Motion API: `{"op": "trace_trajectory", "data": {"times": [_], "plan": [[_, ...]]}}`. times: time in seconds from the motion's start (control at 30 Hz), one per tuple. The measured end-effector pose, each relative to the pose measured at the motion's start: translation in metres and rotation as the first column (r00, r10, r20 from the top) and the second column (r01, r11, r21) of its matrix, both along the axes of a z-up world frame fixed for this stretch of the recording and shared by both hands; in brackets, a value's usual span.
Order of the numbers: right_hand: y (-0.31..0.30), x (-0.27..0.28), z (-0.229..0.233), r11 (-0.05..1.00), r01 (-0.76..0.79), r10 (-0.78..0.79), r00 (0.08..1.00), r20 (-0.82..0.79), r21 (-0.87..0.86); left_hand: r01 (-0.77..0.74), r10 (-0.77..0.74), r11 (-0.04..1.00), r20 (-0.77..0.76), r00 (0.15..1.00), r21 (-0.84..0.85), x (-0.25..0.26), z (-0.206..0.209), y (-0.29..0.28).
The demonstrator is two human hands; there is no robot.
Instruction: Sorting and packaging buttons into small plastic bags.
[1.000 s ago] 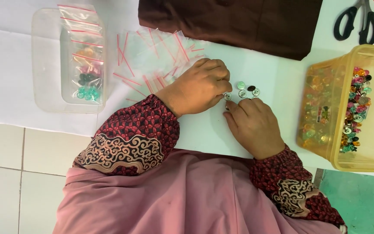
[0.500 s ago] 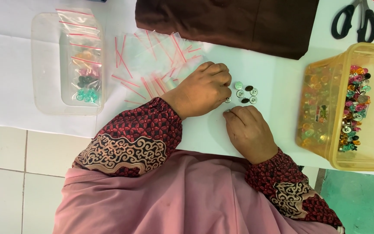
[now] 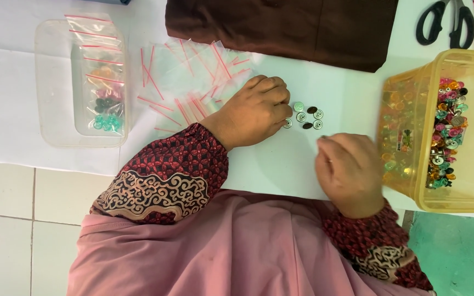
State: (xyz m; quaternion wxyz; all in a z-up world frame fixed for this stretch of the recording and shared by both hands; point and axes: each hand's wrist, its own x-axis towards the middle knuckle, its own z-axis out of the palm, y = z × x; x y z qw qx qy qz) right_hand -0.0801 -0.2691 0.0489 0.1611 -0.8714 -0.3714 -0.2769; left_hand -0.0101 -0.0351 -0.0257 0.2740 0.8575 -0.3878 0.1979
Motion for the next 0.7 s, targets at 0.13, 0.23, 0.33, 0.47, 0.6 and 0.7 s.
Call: {"op": "trace_trajectory", "data": {"times": [0.13,0.23,0.33,0.47,0.6,0.7], "plan": [[-0.042,-0.013,0.048,0.996,0.014,-0.017,0.999,0.036,0.084,0.024,-0.024,0.999,0.017,1.0,0.026,0.0,0.017,0.005],[-0.076,-0.029,0.061,0.975,0.222,-0.221,0.974,0.059,-0.027,0.017,-0.018,0.999,0.041,0.999,0.028,-0.002,0.017,0.006],[-0.1,-0.035,0.061,0.925,0.362,-0.363,0.932,0.01,-0.118,0.02,-0.02,0.999,0.027,0.999,0.029,-0.002,0.017,0.005],[-0.121,-0.033,0.048,0.898,0.411,-0.421,0.906,-0.038,-0.155,0.011,-0.012,0.998,0.028,1.0,0.054,-0.001,0.015,0.007],[-0.091,-0.026,0.065,0.95,0.293,-0.292,0.956,0.021,-0.106,0.013,-0.014,0.999,0.016,1.0,0.051,-0.002,0.019,0.007],[-0.053,-0.017,0.059,0.982,0.186,-0.186,0.982,-0.01,-0.031,0.004,-0.005,1.0,0.038,0.999,0.03,-0.002,0.02,0.008]]}}
